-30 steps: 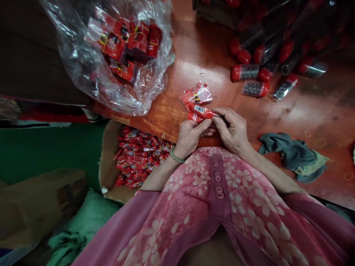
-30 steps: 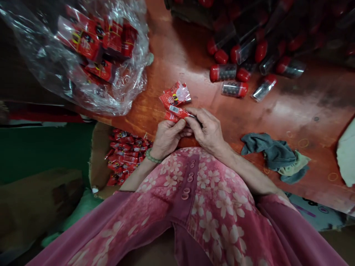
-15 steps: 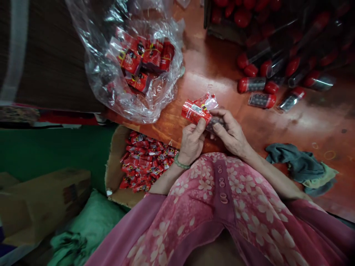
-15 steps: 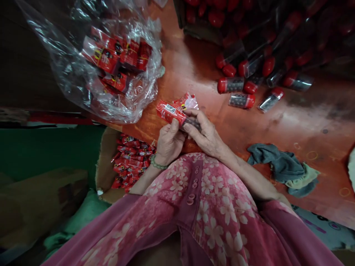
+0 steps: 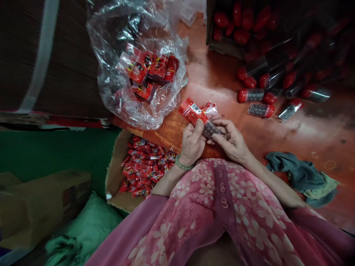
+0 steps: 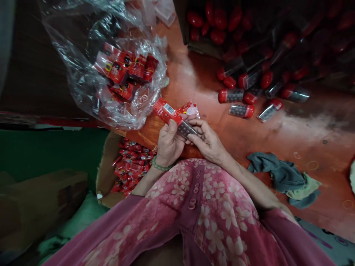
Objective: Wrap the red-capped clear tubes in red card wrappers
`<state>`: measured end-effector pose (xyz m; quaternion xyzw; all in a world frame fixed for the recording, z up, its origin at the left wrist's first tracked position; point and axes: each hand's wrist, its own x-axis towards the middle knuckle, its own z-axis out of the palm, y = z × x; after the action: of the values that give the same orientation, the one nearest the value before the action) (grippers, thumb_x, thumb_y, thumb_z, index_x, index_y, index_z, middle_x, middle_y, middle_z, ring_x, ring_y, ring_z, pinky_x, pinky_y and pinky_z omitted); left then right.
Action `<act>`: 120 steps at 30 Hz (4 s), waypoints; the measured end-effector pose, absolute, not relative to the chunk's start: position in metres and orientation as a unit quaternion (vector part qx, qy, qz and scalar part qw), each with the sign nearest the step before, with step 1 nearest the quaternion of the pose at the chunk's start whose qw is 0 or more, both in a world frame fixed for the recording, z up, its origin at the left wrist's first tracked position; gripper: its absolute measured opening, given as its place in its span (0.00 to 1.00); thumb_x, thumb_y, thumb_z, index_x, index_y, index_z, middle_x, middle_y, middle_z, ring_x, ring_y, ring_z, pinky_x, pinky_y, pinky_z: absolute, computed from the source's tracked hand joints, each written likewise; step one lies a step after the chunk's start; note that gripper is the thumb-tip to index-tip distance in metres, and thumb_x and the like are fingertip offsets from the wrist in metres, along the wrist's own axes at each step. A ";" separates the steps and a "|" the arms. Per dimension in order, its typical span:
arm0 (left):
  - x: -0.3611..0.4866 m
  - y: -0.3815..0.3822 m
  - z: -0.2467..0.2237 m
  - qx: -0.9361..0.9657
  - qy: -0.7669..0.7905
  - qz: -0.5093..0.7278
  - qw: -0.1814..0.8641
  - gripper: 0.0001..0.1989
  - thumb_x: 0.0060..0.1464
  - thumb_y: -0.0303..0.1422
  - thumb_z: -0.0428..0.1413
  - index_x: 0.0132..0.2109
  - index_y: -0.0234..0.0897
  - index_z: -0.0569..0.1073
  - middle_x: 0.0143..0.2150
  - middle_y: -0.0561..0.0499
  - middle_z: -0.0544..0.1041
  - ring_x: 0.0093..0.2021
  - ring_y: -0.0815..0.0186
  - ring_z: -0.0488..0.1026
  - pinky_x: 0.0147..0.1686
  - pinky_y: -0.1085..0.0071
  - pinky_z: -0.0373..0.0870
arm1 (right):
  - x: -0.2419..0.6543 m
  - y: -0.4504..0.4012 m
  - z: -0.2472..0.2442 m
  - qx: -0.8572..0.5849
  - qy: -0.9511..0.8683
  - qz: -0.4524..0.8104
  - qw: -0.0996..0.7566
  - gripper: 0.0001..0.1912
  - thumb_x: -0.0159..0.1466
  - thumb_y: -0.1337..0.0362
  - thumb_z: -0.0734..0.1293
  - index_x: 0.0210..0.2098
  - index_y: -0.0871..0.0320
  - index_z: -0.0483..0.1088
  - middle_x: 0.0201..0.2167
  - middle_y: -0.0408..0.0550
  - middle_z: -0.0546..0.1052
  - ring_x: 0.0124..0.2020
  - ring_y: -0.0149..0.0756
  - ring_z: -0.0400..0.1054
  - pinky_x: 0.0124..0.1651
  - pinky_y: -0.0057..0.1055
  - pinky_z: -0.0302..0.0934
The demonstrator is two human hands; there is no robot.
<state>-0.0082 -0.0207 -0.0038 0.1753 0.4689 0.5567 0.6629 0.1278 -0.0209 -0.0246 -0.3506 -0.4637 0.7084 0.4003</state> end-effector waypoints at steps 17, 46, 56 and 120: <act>0.000 -0.009 0.002 0.186 0.462 0.596 0.630 0.25 0.44 0.52 0.70 0.39 0.35 0.81 0.39 0.44 0.85 0.37 0.64 0.81 0.33 0.72 0.75 | 0.128 -0.012 -0.025 -0.357 -0.454 0.683 0.447 0.14 0.66 0.56 0.72 0.48 0.51 0.67 0.37 0.40 0.80 0.31 0.26 0.78 0.39 0.25 0.75; -0.001 -0.008 -0.005 0.212 0.431 0.592 0.647 0.22 0.47 0.50 0.69 0.41 0.36 0.82 0.43 0.44 0.85 0.43 0.59 0.82 0.40 0.68 0.79 | 0.131 -0.012 -0.029 -0.409 -0.455 0.636 0.471 0.12 0.64 0.59 0.73 0.46 0.51 0.73 0.38 0.40 0.80 0.31 0.30 0.80 0.37 0.29 0.78; -0.010 -0.004 -0.006 0.184 0.425 0.563 0.685 0.20 0.42 0.47 0.72 0.37 0.38 0.81 0.44 0.44 0.85 0.54 0.51 0.80 0.53 0.58 0.78 | 0.135 -0.008 -0.028 -0.435 -0.602 0.469 0.478 0.10 0.65 0.64 0.72 0.46 0.49 0.78 0.38 0.44 0.83 0.38 0.36 0.80 0.45 0.35 0.77; -0.004 -0.005 -0.006 0.090 0.398 0.514 0.754 0.19 0.46 0.45 0.71 0.37 0.34 0.82 0.42 0.46 0.85 0.56 0.55 0.79 0.61 0.62 0.72 | 0.128 -0.005 -0.042 -0.492 -0.580 0.448 0.470 0.15 0.59 0.56 0.77 0.38 0.53 0.71 0.32 0.38 0.79 0.25 0.26 0.69 0.30 0.26 0.67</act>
<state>-0.0041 -0.0053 -0.0057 0.0899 0.3983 0.5142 0.7543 0.1283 -0.0046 -0.0417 -0.4922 -0.5800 0.4481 0.4697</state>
